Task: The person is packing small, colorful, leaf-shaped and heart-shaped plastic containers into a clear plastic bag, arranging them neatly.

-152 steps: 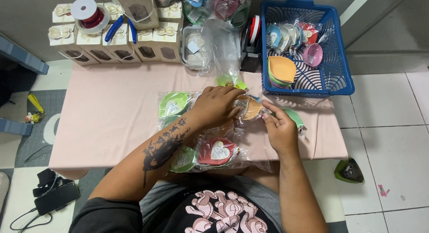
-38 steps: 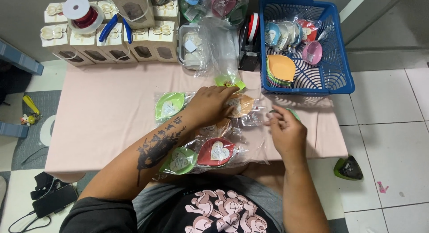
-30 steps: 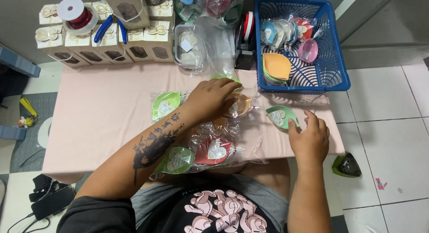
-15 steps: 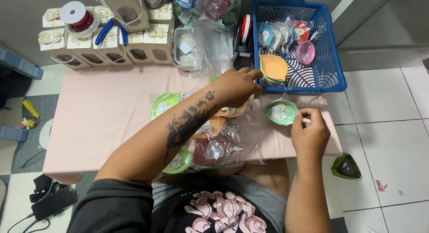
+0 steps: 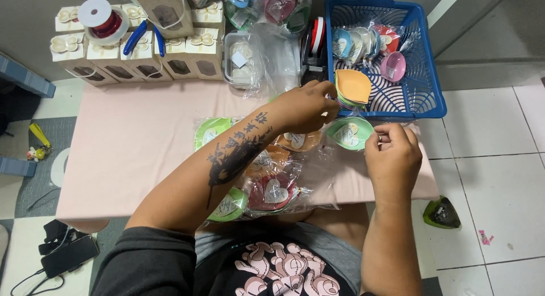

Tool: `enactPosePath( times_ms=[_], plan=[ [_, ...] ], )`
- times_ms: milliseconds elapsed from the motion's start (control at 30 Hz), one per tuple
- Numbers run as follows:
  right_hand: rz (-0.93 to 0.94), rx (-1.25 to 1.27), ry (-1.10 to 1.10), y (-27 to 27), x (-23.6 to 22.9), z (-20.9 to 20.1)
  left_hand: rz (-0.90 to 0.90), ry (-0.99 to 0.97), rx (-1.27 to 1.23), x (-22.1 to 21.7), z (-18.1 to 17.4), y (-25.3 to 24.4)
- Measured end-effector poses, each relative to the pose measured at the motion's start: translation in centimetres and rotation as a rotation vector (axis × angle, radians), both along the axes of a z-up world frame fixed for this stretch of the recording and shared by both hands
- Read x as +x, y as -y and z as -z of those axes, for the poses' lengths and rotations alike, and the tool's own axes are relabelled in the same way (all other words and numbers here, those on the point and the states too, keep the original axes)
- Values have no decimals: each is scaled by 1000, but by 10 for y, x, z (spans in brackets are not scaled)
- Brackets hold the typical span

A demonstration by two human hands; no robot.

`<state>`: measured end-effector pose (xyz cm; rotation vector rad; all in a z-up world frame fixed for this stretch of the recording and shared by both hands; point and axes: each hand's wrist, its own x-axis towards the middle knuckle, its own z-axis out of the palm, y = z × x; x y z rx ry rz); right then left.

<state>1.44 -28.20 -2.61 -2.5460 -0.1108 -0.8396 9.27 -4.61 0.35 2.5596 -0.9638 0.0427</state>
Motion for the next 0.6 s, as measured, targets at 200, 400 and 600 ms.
enactPosePath(
  times_ms=[200, 400, 600],
  plan=[
    [-123, 196, -135, -19, -5, -16, -5, 2, -21, 2, 7, -1],
    [-202, 397, -333, -32, -6, -18, -7, -35, -63, -2, 2, -2],
    [-238, 618, -559, -41, 4, 7, -10, -14, -59, 0, 6, -4]
  ],
)
